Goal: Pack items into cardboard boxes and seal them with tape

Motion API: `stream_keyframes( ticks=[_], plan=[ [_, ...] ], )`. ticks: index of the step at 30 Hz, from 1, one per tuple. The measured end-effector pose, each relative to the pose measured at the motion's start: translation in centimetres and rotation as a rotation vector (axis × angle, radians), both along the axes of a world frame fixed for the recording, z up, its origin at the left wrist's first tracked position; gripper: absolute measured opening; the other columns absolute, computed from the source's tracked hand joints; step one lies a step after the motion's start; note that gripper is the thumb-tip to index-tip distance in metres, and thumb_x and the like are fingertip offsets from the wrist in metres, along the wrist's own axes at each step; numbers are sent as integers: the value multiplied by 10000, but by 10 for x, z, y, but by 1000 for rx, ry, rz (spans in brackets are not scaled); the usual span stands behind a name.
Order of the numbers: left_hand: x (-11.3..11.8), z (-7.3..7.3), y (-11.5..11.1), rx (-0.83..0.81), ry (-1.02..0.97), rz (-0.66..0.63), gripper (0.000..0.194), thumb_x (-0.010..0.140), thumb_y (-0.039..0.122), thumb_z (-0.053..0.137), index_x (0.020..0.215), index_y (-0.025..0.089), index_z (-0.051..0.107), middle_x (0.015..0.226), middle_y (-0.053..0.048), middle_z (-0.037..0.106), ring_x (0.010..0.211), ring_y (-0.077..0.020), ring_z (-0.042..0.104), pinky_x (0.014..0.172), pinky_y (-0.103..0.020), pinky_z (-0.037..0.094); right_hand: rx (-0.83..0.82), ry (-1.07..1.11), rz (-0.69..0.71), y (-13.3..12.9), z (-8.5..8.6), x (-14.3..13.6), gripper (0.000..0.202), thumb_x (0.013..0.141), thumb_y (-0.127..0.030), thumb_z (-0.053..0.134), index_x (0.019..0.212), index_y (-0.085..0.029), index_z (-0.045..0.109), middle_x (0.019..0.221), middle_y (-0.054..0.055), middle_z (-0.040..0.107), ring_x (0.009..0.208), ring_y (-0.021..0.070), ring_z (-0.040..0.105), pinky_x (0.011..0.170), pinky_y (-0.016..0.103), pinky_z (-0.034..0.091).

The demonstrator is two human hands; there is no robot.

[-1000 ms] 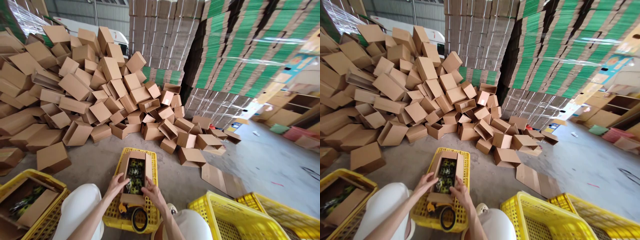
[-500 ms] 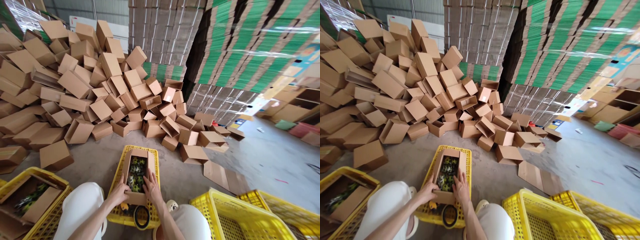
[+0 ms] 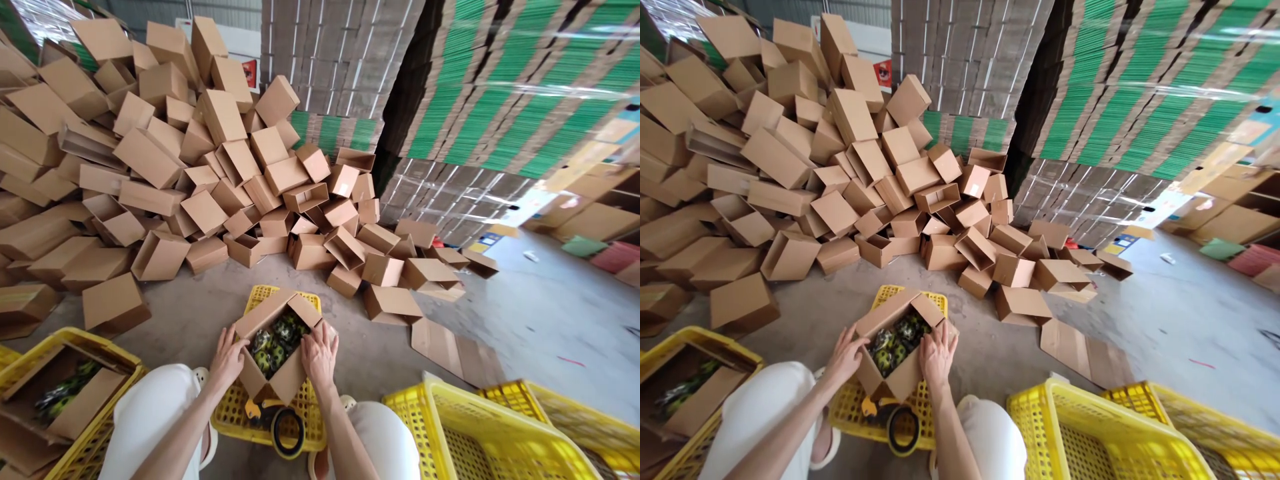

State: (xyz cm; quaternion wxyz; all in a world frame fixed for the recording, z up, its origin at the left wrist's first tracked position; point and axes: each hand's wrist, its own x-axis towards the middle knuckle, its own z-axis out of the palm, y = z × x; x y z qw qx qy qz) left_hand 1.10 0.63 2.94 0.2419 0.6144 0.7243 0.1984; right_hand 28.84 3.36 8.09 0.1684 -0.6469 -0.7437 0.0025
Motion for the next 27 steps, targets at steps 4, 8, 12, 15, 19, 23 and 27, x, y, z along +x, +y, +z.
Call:
stream_keyframes(
  ticks=[4,8,12,15,19,23,27],
  plan=[
    [5,0,0,-36,-30,15,537,971,212,534,1496,279,622,1673,-85,496,1665,-324,203,1347,-550,162,-43,-67,41,-18,2,0,337,1088,-216,447,941,-227,750,1047,97,771,1142,289,699,1236,618,299],
    [17,0,-11,-71,-96,86,878,878,356,712,1674,289,348,1807,-147,187,1667,-443,48,1303,-615,220,-102,-82,121,-39,-3,-12,330,1094,-254,480,905,-221,748,969,93,755,963,232,729,991,344,501],
    [22,-1,-16,-111,-148,121,1167,799,222,716,1721,180,0,1802,-257,13,1669,-392,113,1276,-464,322,-225,-63,167,-45,-3,-17,333,1097,-298,495,934,-214,773,1024,112,795,1036,247,745,954,313,513],
    [17,1,-11,-150,-74,170,1135,791,202,712,1707,151,43,1780,-293,108,1658,-399,179,1278,-482,307,-164,-96,59,-40,4,-4,303,1071,-319,530,1098,-170,792,1375,205,726,1443,365,548,1209,526,372],
    [1,6,-8,-127,34,246,1084,779,191,741,1702,290,181,1794,-223,150,1596,-479,312,1242,-629,311,-167,-102,-102,-33,3,25,466,996,-245,589,1446,-152,667,1708,222,400,1633,463,210,1237,748,191],
    [-17,11,-8,61,-44,228,947,849,179,668,1692,213,239,1759,-196,303,1626,-366,302,1297,-553,280,-292,134,-247,-29,-16,42,679,935,-217,606,1608,-207,510,1747,206,327,1583,450,350,1161,623,411],
    [-32,15,-6,126,-368,383,833,906,257,651,1666,165,324,1582,-177,582,1484,-307,540,1241,-436,410,-211,574,-312,-22,-28,53,515,906,-268,571,1397,-167,687,1552,210,600,1468,374,527,1180,525,416]
  ],
)
